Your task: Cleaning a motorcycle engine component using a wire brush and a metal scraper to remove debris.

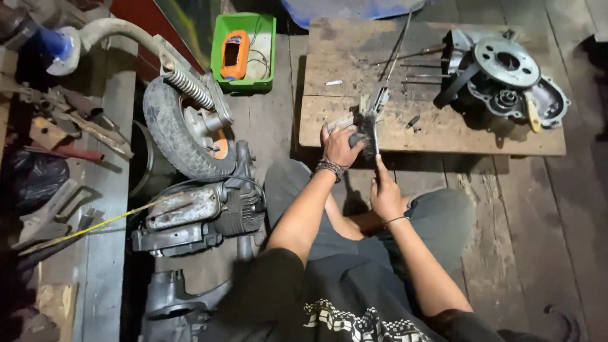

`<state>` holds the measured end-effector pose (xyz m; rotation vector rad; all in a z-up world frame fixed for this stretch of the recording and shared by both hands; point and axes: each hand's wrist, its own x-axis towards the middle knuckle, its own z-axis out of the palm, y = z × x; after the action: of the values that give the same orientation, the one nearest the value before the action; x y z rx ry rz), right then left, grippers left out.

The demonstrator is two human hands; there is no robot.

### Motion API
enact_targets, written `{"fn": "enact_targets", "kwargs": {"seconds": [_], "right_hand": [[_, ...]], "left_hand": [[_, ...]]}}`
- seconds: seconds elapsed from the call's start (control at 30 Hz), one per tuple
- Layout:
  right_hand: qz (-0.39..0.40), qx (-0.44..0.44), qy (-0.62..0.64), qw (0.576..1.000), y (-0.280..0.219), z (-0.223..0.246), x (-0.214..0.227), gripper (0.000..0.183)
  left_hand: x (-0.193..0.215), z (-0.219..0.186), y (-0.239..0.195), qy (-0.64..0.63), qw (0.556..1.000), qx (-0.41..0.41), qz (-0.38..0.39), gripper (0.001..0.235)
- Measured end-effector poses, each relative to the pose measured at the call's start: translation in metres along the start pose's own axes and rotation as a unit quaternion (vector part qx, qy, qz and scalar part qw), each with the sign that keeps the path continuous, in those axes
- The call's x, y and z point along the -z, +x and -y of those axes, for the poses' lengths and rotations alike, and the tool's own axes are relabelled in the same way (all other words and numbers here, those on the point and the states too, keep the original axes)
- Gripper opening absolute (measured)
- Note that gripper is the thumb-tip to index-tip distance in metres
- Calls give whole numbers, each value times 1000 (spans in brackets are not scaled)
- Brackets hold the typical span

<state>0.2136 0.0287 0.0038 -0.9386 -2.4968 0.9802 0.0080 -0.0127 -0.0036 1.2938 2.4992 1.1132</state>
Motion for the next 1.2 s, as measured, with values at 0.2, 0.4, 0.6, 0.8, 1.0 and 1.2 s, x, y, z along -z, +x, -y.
{"fn": "enact_targets", "kwargs": {"seconds": [0.2, 0.4, 0.6, 0.8, 1.0, 1.2], "right_hand": [[-47, 14, -14, 999, -19, -2, 50, 73], [-168, 43, 44, 984, -38, -18, 76, 68], [-133, 34, 62, 989, -26, 11, 87, 68], [-75, 53, 30, 995, 28, 21, 78, 63], [-86, 105, 57, 989, 88, 42, 75, 63], [-65, 131, -15, 989, 134, 73, 48, 68]], "left_hand": [[-3, 3, 15, -27, 994, 77, 73, 59], [30, 2, 41, -161, 950, 257, 74, 85], [47, 8, 53, -250, 953, 173, -6, 62], [47, 30, 85, -261, 952, 151, 55, 56], [44, 14, 88, -250, 929, 274, -2, 61], [42, 8, 60, -266, 955, 117, -64, 48]]}}
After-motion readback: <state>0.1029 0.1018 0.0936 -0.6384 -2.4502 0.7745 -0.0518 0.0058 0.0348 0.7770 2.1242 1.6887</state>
